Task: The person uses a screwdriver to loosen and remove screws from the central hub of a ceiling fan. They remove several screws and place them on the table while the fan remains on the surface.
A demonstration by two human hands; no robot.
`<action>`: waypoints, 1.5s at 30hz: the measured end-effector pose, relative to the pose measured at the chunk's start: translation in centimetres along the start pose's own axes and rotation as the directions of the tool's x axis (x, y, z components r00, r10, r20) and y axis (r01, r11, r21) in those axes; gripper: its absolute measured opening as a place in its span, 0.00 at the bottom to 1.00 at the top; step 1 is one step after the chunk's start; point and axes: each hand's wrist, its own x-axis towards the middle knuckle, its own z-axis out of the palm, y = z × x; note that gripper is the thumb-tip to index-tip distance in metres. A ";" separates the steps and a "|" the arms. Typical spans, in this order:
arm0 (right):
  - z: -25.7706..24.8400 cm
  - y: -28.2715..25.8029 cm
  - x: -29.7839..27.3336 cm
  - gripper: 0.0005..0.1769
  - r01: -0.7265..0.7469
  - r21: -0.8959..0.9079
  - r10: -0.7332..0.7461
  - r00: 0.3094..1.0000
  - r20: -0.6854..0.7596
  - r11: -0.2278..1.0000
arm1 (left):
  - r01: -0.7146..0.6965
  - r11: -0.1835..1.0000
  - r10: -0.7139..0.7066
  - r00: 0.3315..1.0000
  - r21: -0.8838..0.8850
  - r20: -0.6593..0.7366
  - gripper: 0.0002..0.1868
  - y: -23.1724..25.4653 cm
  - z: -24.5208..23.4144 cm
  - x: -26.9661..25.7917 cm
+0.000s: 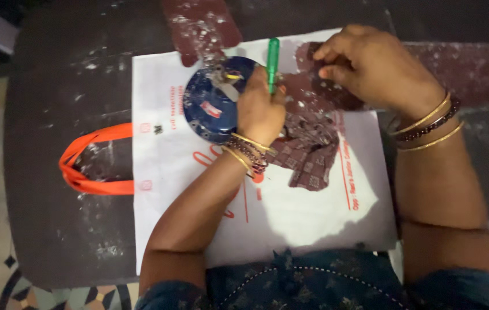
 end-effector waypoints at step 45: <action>21.2 -5.8 -37.9 0.26 -0.699 0.286 0.632 0.715 0.298 0.656 | 0.346 0.883 -0.252 0.919 -0.317 0.302 0.12 -1.8 -5.4 -7.1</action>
